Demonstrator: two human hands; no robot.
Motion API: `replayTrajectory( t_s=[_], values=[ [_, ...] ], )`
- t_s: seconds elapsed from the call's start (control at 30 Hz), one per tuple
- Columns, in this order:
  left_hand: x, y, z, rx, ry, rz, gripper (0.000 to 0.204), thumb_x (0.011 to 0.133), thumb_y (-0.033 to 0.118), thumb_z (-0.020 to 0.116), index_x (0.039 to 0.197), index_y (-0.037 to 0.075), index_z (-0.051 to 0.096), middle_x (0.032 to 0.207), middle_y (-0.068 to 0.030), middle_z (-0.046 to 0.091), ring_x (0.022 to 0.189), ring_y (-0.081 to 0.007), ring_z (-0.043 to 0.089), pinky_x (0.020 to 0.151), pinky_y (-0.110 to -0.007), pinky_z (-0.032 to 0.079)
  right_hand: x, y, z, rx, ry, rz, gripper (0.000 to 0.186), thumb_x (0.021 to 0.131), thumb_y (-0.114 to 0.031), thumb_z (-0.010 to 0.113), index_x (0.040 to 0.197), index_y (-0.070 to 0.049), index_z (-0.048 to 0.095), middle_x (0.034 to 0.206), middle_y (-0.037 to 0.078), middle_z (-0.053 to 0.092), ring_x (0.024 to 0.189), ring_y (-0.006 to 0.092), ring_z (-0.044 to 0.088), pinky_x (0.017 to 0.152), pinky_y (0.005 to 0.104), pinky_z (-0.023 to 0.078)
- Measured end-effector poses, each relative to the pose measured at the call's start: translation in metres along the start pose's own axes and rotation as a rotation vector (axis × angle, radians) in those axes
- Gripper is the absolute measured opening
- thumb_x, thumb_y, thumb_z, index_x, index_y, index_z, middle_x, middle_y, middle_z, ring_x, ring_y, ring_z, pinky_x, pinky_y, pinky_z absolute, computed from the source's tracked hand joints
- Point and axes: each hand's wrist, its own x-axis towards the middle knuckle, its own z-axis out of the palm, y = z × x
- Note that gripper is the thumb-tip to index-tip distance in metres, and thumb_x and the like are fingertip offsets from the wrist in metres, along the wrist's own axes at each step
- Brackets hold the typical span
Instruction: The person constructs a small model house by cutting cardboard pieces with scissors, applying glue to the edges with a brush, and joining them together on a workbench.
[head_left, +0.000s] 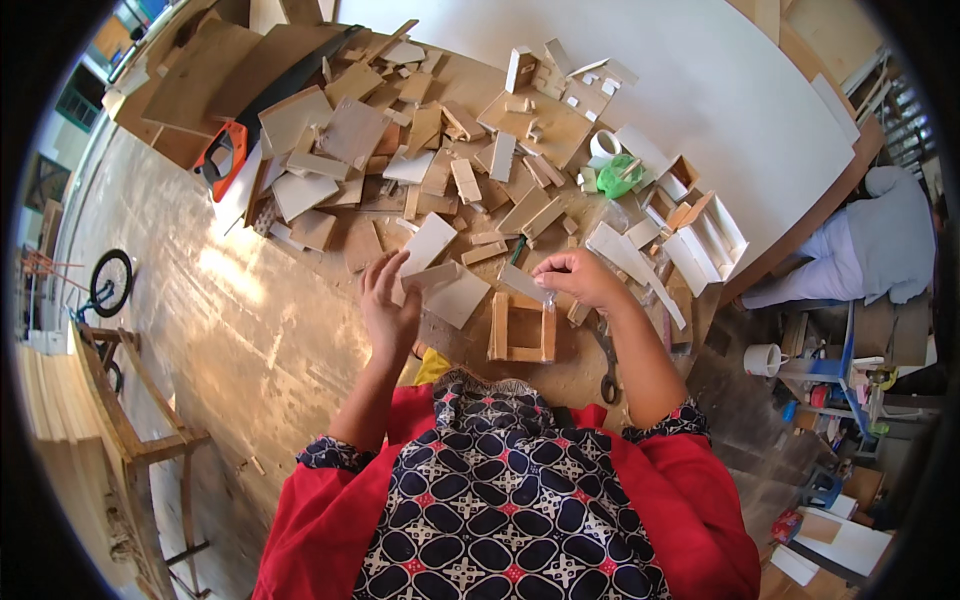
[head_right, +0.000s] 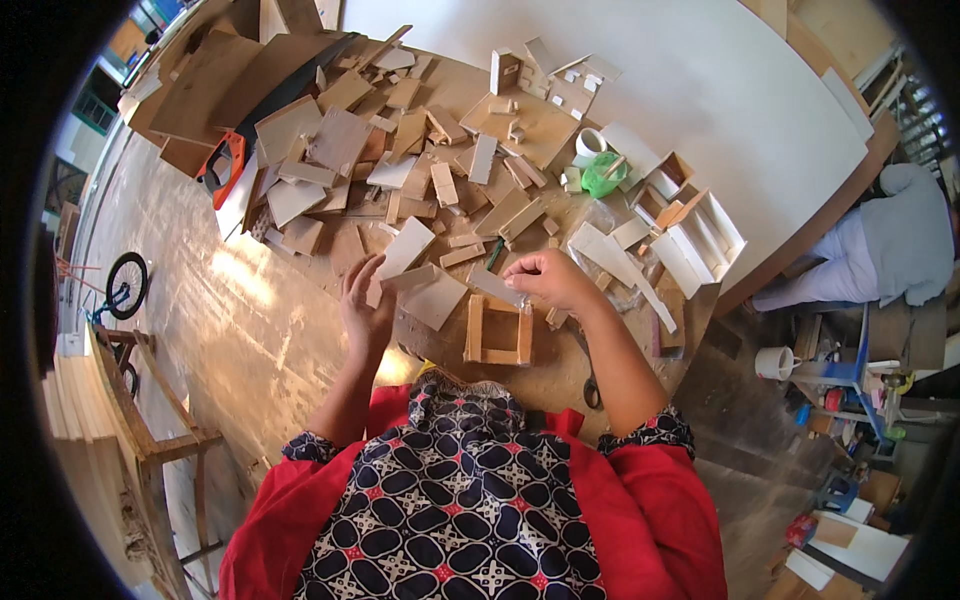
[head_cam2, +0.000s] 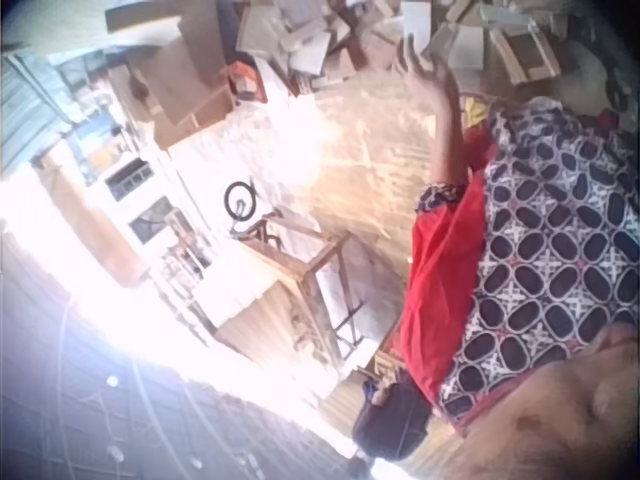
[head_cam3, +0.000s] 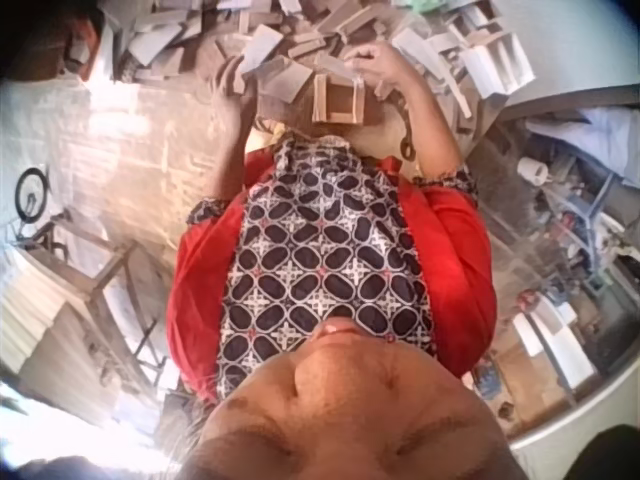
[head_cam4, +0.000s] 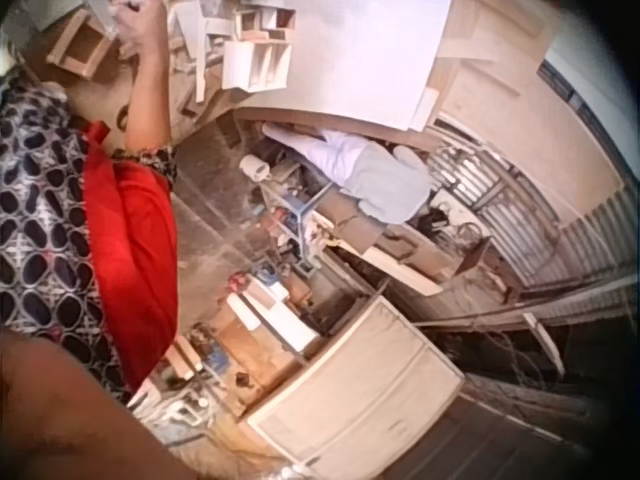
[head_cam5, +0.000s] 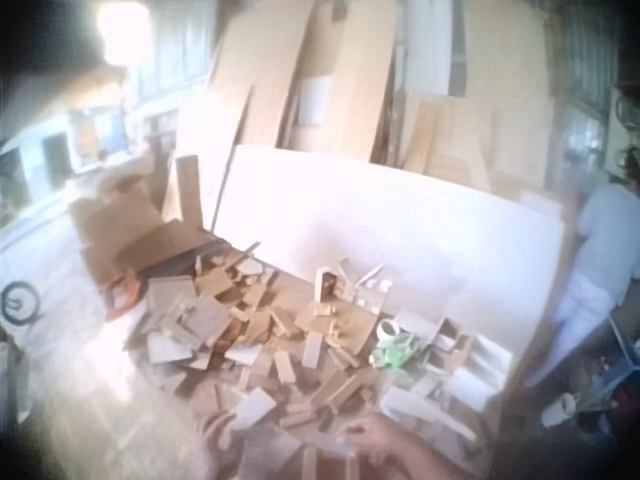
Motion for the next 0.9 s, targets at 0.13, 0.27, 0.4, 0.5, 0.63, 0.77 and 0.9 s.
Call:
replayTrajectory(
  t_s=[0.13,0.27,0.4,0.5,0.63,0.77,0.9],
  values=[
    [0.001,0.044,-0.001,-0.189,-0.322,0.215,0.047,0.078,0.015,0.076,0.121,0.002,0.062,0.097,-0.0080,0.064,0.085,-0.0194,0.061,0.080,-0.032,0.048,-0.016,-0.033,0.010,0.327,-0.074,-0.022,0.016,0.086,-0.008,0.069,0.099,0.001,0.071,0.089,0.003,0.070,0.080,0.0080,0.062,0.075,0.0231,0.048],
    [-0.005,0.076,0.012,-0.832,-0.615,-0.193,0.043,0.084,0.022,0.075,0.120,0.003,0.064,0.100,-0.0034,0.066,0.094,-0.0137,0.060,0.086,-0.029,0.047,-0.029,-0.054,0.023,0.475,-0.114,-0.075,0.018,0.086,-0.009,0.069,0.102,0.000,0.071,0.090,0.004,0.070,0.081,0.0076,0.063,0.073,0.0211,0.048],
    [-0.004,0.072,0.017,-1.053,-0.672,-0.327,0.036,0.088,0.021,0.072,0.119,0.005,0.063,0.108,-0.0024,0.066,0.103,-0.0137,0.060,0.093,-0.030,0.046,-0.041,-0.063,0.035,0.571,-0.101,-0.102,0.023,0.087,-0.008,0.067,0.109,0.000,0.069,0.088,0.002,0.070,0.077,0.0064,0.060,0.070,0.0207,0.047],
    [-0.007,0.077,0.020,-1.365,-0.615,-0.400,0.034,0.090,0.020,0.068,0.121,0.007,0.061,0.111,-0.0035,0.066,0.108,-0.0167,0.060,0.093,-0.032,0.048,-0.051,-0.051,0.044,0.546,0.096,-0.164,0.029,0.087,-0.002,0.062,0.116,-0.002,0.067,0.097,0.005,0.069,0.077,0.0069,0.058,0.070,0.0212,0.046],
    [-0.006,0.083,0.021,-1.508,-0.575,-0.516,0.031,0.093,0.017,0.063,0.122,0.007,0.059,0.115,-0.0065,0.065,0.108,-0.0189,0.061,0.094,-0.033,0.049,-0.080,-0.057,0.056,0.001,0.320,-0.526,0.047,0.083,0.008,0.055,0.125,-0.010,0.064,0.107,0.009,0.062,0.084,0.0121,0.059,0.071,0.0233,0.048],
    [-0.010,0.083,0.027,-1.513,-0.559,-0.559,0.032,0.093,0.015,0.062,0.123,0.005,0.058,0.114,-0.0064,0.066,0.105,-0.0158,0.063,0.092,-0.031,0.051,-0.090,-0.058,0.064,-0.183,0.429,-0.627,0.053,0.080,0.009,0.057,0.128,-0.013,0.062,0.108,0.012,0.058,0.078,0.0197,0.062,0.068,0.0308,0.052],
    [-0.012,0.092,0.031,-1.458,-0.482,-0.618,0.028,0.093,0.014,0.063,0.119,0.004,0.060,0.111,-0.0046,0.067,0.098,-0.0125,0.064,0.085,-0.027,0.052,-0.093,-0.056,0.067,-0.271,0.537,-0.657,0.056,0.077,0.008,0.059,0.127,-0.016,0.064,0.104,0.012,0.058,0.074,0.0225,0.062,0.065,0.0324,0.052]
  ],
)
